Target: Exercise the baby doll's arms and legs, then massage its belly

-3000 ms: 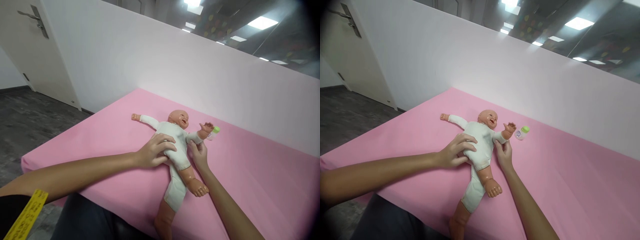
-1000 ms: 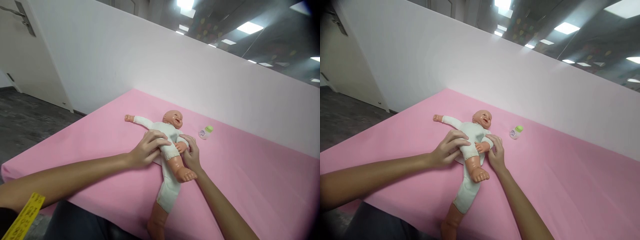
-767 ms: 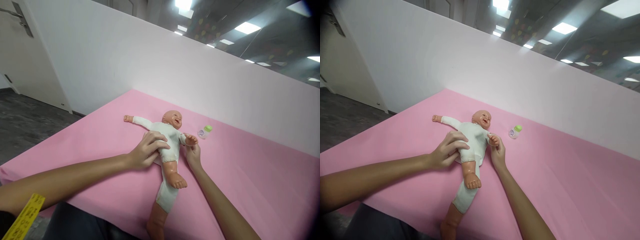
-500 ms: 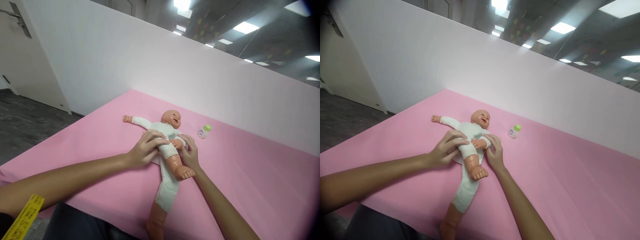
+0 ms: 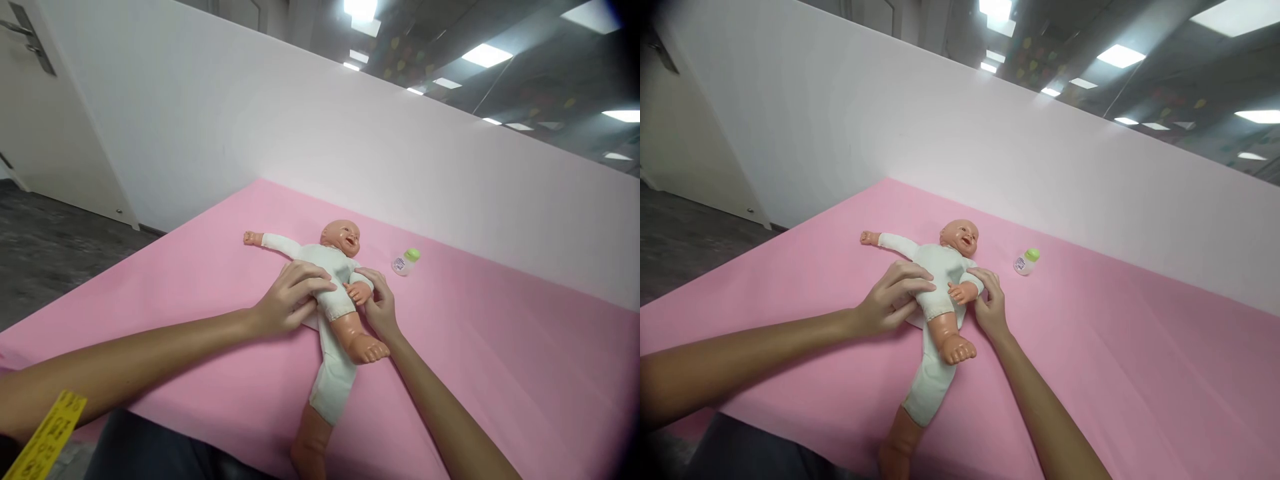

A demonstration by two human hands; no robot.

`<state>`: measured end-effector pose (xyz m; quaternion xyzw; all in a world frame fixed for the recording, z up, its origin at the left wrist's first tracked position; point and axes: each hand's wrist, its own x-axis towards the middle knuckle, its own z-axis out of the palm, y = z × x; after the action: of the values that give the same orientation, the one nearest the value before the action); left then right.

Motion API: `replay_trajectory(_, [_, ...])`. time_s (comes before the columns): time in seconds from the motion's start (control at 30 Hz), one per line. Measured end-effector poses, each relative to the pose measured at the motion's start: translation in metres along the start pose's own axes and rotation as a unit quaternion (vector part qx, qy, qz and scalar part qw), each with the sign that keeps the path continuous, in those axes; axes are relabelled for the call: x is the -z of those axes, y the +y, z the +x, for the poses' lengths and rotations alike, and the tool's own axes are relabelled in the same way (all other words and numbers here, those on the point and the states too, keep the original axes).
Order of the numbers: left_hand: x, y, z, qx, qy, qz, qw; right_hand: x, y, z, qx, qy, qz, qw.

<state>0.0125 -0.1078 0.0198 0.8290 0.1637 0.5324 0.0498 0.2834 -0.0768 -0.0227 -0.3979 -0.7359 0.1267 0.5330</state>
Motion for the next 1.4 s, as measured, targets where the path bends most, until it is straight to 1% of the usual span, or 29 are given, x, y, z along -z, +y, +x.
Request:
replay_trajectory(0.13, [0.001, -0.002, -0.002, -0.006, 0.002, -0.009, 1.000, -0.006, 0.007, 0.001, -0.042, 0.034, 0.070, 0.996])
replay_trajectory(0.23, [0.002, -0.005, -0.002, -0.004, 0.002, -0.014, 1.000, -0.011, 0.007, 0.004, -0.048, 0.055, 0.119, 0.990])
replay_trajectory(0.3, [0.004, -0.007, -0.001, -0.006, 0.000, -0.007, 1.000, -0.011, 0.005, 0.007, -0.031, 0.049, 0.101, 0.993])
replay_trajectory(0.4, [0.005, -0.009, 0.002, -0.005, 0.000, 0.016, 1.000, -0.007, -0.001, 0.011, 0.006, 0.021, 0.038, 0.999])
replay_trajectory(0.47, [0.006, -0.011, 0.003, -0.009, -0.001, 0.026, 1.000, -0.005, -0.002, 0.013, 0.022, 0.010, 0.021, 0.999])
replay_trajectory(0.53, [0.006, -0.012, 0.004, -0.018, -0.004, 0.034, 0.999, -0.005, 0.000, 0.015, 0.011, 0.012, 0.016, 1.000])
replay_trajectory(0.63, [0.005, -0.014, 0.004, -0.030, 0.002, 0.044, 0.999, -0.006, 0.003, 0.016, -0.035, 0.014, 0.004, 0.999])
replay_trajectory(0.7, [0.004, -0.016, 0.003, -0.034, 0.007, 0.043, 0.998, -0.005, 0.003, 0.016, -0.039, 0.011, -0.007, 0.999])
replay_trajectory(0.83, [0.003, -0.018, 0.004, -0.018, 0.008, 0.039, 0.999, -0.003, 0.000, 0.016, 0.032, -0.012, -0.011, 0.999])
replay_trajectory(0.9, [0.003, -0.017, 0.005, -0.013, 0.009, 0.041, 0.999, -0.002, 0.000, 0.015, 0.048, -0.012, 0.004, 0.999])
replay_trajectory(0.97, [0.004, -0.015, 0.005, -0.014, 0.011, 0.044, 0.999, -0.004, 0.002, 0.014, 0.027, 0.006, 0.026, 0.999])
replay_trajectory(1.03, [0.004, -0.012, 0.005, -0.017, 0.009, 0.041, 0.999, -0.006, 0.005, 0.013, -0.011, 0.024, 0.052, 0.998])
replay_trajectory(1.13, [0.004, -0.010, 0.004, -0.019, 0.003, 0.025, 1.000, -0.008, 0.005, 0.012, -0.049, 0.031, 0.062, 0.996])
replay_trajectory(1.2, [0.004, -0.010, 0.003, -0.013, -0.001, 0.023, 1.000, -0.007, 0.003, 0.011, -0.036, 0.020, 0.047, 0.998])
replay_trajectory(1.3, [0.003, -0.010, 0.002, -0.006, -0.004, 0.026, 1.000, -0.004, -0.001, 0.011, 0.007, -0.001, 0.038, 0.999])
replay_trajectory(1.4, [0.003, -0.008, 0.003, -0.006, -0.002, 0.022, 1.000, -0.004, -0.001, 0.009, -0.003, 0.005, 0.045, 0.999])
